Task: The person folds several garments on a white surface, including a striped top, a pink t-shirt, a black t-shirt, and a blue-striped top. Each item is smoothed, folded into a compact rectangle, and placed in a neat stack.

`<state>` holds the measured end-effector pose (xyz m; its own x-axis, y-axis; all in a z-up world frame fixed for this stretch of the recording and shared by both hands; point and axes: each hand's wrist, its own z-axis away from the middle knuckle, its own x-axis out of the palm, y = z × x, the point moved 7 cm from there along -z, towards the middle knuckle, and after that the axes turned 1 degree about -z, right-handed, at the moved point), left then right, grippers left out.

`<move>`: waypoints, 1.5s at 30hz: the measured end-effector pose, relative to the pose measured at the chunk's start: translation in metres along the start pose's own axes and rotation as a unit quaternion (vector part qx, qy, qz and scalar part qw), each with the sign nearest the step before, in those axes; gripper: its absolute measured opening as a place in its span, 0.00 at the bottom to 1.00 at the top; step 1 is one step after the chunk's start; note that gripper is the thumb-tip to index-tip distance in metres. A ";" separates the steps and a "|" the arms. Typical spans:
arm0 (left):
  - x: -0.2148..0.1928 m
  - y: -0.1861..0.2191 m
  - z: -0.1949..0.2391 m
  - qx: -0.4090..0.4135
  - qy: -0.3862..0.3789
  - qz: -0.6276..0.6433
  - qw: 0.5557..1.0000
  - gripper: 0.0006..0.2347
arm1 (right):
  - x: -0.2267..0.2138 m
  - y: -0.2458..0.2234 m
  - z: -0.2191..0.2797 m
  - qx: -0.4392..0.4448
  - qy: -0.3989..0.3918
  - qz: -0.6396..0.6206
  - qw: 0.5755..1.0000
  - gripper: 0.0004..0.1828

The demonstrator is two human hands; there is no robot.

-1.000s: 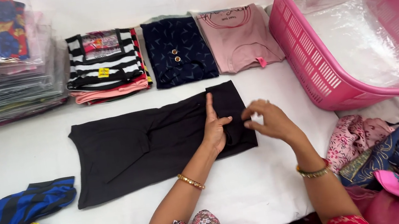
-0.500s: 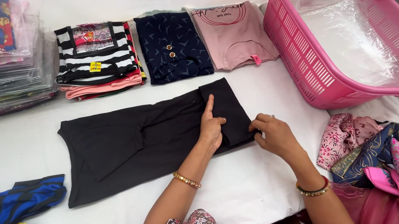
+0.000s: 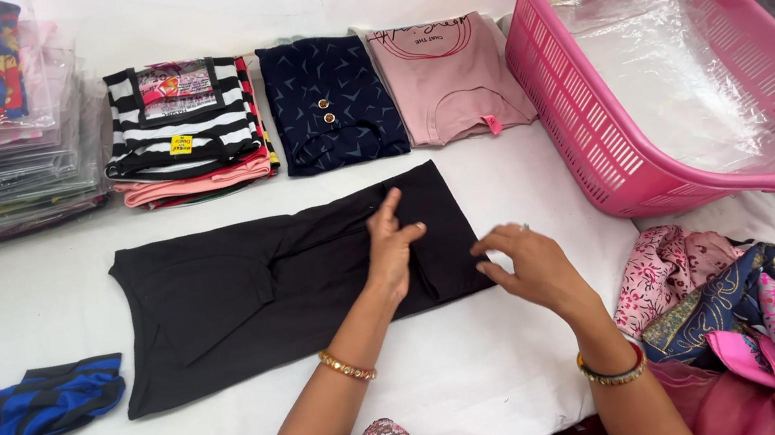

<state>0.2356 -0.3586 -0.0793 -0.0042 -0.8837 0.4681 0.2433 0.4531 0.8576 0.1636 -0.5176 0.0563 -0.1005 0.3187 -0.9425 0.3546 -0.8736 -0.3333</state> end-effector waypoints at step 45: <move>-0.154 0.068 0.049 0.119 -0.089 0.370 0.917 0.30 | 0.145 -0.194 -0.132 -0.215 0.041 -0.127 0.967 0.39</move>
<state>0.2051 -0.1855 -0.0822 -0.0863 -0.3009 0.9497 0.0243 0.9524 0.3039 0.2033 -0.2534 -0.0127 -0.1680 0.5459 -0.8208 0.6841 -0.5349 -0.4958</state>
